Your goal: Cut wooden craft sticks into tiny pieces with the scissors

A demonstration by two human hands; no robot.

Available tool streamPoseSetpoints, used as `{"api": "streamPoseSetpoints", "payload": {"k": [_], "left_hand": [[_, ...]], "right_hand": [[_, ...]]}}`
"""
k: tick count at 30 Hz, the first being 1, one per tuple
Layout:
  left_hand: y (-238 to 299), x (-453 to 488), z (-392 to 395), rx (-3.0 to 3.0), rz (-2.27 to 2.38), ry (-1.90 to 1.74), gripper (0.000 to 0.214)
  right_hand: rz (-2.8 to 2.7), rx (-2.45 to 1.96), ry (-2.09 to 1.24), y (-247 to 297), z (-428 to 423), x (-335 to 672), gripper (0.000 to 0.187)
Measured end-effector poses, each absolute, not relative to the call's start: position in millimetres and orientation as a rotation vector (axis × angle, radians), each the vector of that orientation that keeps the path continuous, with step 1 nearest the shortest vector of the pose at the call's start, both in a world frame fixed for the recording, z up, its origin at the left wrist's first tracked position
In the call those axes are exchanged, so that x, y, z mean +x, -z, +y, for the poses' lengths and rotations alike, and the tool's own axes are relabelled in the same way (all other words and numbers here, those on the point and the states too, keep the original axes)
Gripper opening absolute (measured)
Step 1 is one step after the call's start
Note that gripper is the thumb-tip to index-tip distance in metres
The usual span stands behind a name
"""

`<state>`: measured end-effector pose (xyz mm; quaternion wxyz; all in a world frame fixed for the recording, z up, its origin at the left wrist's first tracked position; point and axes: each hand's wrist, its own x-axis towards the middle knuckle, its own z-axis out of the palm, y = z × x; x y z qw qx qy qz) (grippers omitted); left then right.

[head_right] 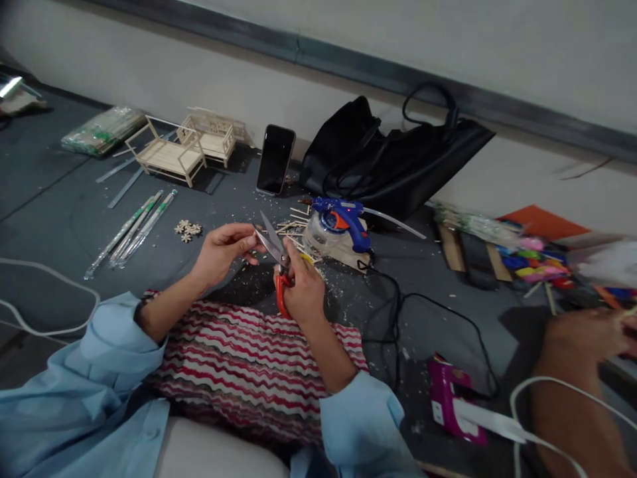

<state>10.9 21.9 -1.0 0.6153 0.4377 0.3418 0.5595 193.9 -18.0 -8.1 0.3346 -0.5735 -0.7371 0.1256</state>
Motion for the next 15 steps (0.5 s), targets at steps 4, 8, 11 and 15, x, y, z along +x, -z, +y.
{"api": "streamPoseSetpoints", "payload": {"k": [4, 8, 11, 15], "left_hand": [[4.4, 14.2, 23.9, 1.015, 0.778, -1.302, 0.038], [3.2, 16.0, 25.3, 1.045, 0.708, -1.306, 0.039], [1.8, 16.9, 26.2, 1.066, 0.685, -1.276, 0.035], [0.0, 18.7, 26.8, 1.083, 0.711, -1.241, 0.037]], "right_hand": [[-2.005, -1.501, -0.308, 12.0, -16.0, 195.7, 0.055], [-2.052, -1.491, -0.299, 13.5, -15.5, 195.9, 0.060], [-2.052, -1.488, -0.311, 14.2, -14.6, 195.4, 0.062], [-2.037, -1.486, -0.306, 14.4, -13.4, 195.1, 0.063]]}}
